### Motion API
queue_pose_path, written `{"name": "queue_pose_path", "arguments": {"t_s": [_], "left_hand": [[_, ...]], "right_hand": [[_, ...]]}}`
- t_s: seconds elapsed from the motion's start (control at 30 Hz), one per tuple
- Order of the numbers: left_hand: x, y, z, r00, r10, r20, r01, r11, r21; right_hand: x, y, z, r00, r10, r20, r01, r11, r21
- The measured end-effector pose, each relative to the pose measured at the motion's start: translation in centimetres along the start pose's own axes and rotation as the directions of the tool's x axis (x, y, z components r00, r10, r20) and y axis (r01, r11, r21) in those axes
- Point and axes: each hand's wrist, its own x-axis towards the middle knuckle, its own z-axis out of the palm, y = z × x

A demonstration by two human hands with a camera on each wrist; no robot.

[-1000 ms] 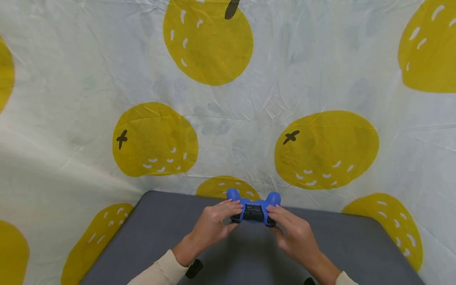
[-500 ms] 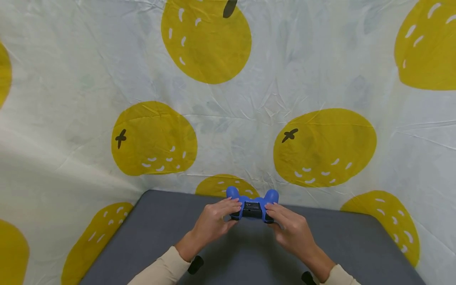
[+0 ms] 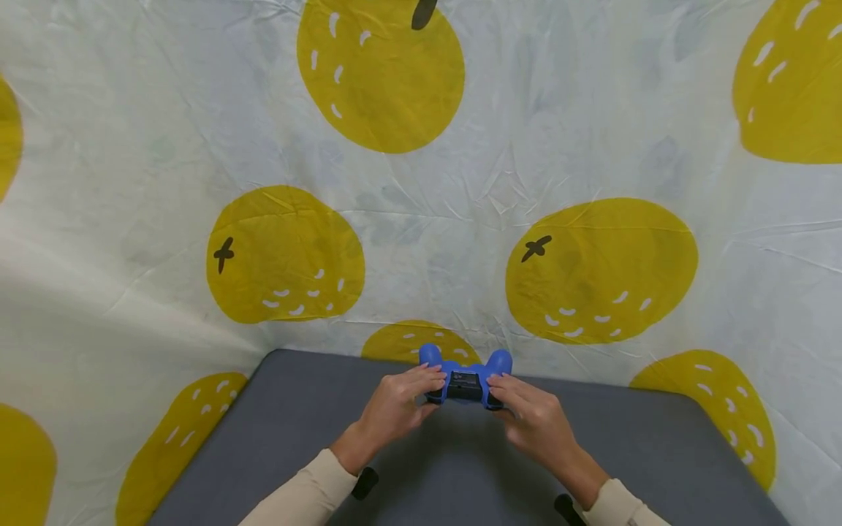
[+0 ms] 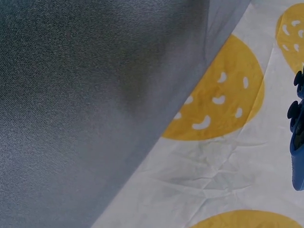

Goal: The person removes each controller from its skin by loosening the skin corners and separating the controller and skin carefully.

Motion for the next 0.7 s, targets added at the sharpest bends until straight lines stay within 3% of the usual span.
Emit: {"name": "queue_pose_path", "arguments": {"t_s": [0.37,0.7], "left_hand": [[-0.5,-1.2,1.7,0.999,0.032,-0.020,-0.032,0.999,0.038],[-0.8,-2.0,3.3,0.999,0.007,-0.035,-0.004,0.996,0.088]], "right_hand": [[-0.3,1.0,1.5,1.000,-0.018,-0.002,0.018,1.000,0.022],[-0.7,2.5,3.2,0.999,-0.051,-0.018,0.052,0.998,0.021]]}}
